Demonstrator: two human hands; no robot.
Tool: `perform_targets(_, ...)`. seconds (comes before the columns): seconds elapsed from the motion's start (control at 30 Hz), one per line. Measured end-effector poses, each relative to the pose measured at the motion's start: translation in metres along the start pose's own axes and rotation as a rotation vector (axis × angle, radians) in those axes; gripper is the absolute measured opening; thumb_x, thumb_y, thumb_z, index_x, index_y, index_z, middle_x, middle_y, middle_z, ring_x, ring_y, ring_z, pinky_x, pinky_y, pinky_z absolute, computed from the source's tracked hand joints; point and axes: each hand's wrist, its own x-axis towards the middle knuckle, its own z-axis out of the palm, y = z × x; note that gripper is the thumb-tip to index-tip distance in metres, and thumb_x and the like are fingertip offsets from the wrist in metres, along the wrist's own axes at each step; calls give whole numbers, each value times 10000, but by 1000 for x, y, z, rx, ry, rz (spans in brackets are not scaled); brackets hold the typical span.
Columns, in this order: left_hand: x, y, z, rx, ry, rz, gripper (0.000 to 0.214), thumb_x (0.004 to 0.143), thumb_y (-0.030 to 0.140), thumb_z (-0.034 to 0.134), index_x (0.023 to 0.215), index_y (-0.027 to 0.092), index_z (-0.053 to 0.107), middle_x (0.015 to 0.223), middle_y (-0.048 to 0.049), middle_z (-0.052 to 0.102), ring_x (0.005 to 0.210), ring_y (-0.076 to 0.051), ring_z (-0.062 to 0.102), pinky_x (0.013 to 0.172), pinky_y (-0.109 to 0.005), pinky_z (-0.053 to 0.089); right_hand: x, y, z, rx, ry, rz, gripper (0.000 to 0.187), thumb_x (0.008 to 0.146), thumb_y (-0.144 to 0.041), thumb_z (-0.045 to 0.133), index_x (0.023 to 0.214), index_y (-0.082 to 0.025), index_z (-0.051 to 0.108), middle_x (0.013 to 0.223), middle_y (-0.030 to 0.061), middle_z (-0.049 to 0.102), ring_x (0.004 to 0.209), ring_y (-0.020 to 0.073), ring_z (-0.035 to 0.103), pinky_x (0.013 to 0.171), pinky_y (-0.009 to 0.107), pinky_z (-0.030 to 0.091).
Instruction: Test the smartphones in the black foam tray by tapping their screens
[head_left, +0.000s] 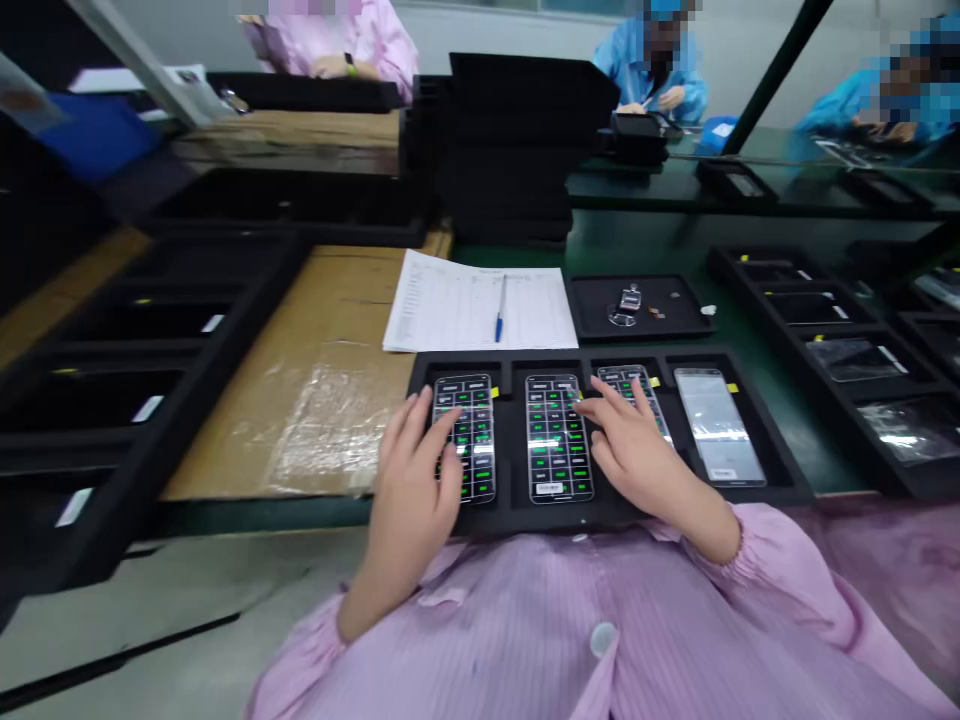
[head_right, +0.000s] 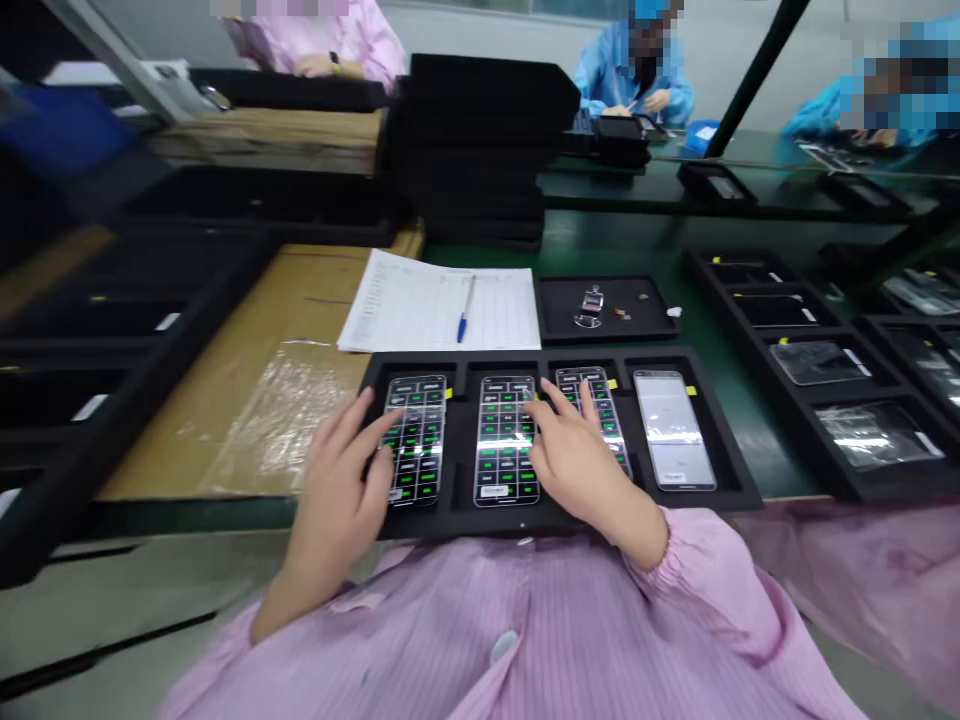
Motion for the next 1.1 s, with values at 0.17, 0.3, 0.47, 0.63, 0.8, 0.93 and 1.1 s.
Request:
perform_targets(0.17, 3, 10, 6, 24, -95, 72, 348, 958, 183, 448, 1237, 220, 652, 1600, -113, 410, 1494, -324, 349, 1160, -623, 400, -3, 1, 8, 4, 28, -5, 337, 914, -150, 359, 1185, -206, 550, 1201, 97, 724, 1439, 317, 454, 1228, 715, 155)
perform_targets(0.3, 4, 10, 16, 117, -139, 72, 360, 948, 214, 486, 1266, 208, 654, 1629, -148, 348, 1519, -382, 288, 1151, -655, 385, -15, 5, 1, -6, 48, 14, 343, 945, -177, 361, 1236, -224, 535, 1229, 74, 720, 1461, 303, 424, 1233, 703, 147)
perform_targets(0.47, 14, -2, -1, 154, -163, 37, 376, 981, 271, 438, 1282, 179, 644, 1630, -167, 340, 1524, -383, 274, 1169, -647, 362, -34, 49, -38, -39, 218, 101, 376, 949, -295, 406, 1287, -234, 558, 1372, 125, 637, 1426, 350, 461, 1202, 701, 226)
perform_targets(0.63, 47, -23, -18, 266, -132, -65, 402, 968, 282, 379, 1215, 147, 666, 1588, -174, 410, 1523, -385, 274, 1179, -637, 345, -38, 148, -80, -161, 298, 329, 252, 853, -278, 477, 992, -219, 679, 1354, 202, 619, 1385, 414, 485, 1151, 662, 324)
perform_targets(0.8, 73, -49, 10, 259, -209, -24, 438, 927, 277, 362, 1121, 118, 721, 1460, -179, 554, 1472, -378, 368, 1205, -578, 334, -31, 195, -74, -163, 249, 362, 308, 844, -262, 441, 956, -174, 714, 1296, 202, 646, 1349, 354, 540, 1162, 558, 380)
perform_targets(0.93, 79, -61, 31, 209, -207, -49, 461, 932, 325, 350, 1122, 139, 726, 1407, -169, 594, 1455, -376, 390, 1196, -575, 345, -27, 195, -61, -116, 237, 374, 353, 842, -277, 446, 1046, -173, 715, 1433, 185, 555, 1404, 360, 476, 1150, 567, 399)
perform_targets(1.1, 86, -62, 27, 185, -198, -32, 420, 962, 367, 315, 940, 174, 688, 1367, -158, 614, 1475, -367, 360, 1197, -582, 333, -21, 186, -65, -89, 319, 366, 270, 886, -352, 454, 913, -191, 669, 1365, 197, 560, 1392, 376, 464, 1148, 582, 378)
